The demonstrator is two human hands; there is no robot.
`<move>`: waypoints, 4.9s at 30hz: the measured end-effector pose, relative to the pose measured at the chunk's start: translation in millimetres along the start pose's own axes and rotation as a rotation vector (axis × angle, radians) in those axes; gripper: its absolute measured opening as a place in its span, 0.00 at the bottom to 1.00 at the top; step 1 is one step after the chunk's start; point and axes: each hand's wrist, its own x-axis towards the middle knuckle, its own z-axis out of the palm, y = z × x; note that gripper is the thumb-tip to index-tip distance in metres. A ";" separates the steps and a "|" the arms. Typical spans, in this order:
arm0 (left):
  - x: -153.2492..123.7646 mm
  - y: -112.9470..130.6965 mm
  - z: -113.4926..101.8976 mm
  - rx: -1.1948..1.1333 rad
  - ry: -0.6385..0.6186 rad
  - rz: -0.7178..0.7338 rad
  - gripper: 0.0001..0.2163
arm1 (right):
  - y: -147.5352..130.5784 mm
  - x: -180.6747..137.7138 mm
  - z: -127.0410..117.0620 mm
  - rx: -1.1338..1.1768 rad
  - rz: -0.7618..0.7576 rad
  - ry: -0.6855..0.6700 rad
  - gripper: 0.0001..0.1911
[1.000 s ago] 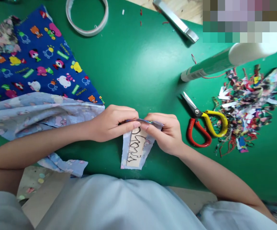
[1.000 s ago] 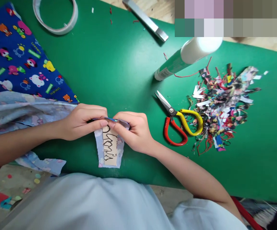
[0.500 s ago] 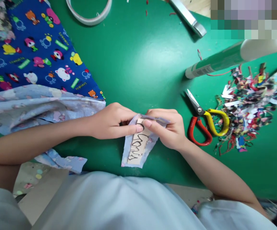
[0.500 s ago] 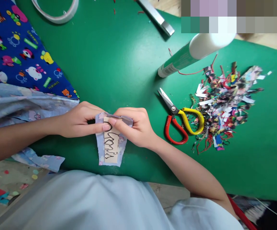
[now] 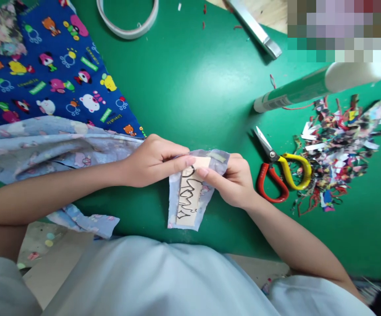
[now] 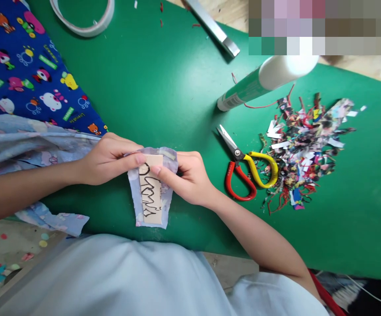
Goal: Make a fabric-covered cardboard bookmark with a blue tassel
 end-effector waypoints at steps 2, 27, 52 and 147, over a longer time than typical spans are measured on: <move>-0.3 -0.5 0.4 -0.028 -0.018 -0.030 0.22 | 0.7 -0.9 0.3 -0.017 0.000 0.035 0.19; -1.3 -4.9 -0.1 -0.123 -0.118 -0.119 0.11 | -6.7 -4.4 2.6 -0.088 0.073 0.180 0.15; -2.1 -11.3 8.1 -0.349 0.180 0.100 0.09 | -13.5 -13.1 -14.2 -0.535 -0.321 0.206 0.06; -3.9 -0.7 8.0 -0.293 -0.035 -0.199 0.12 | 5.3 -7.0 8.6 0.314 0.208 0.218 0.10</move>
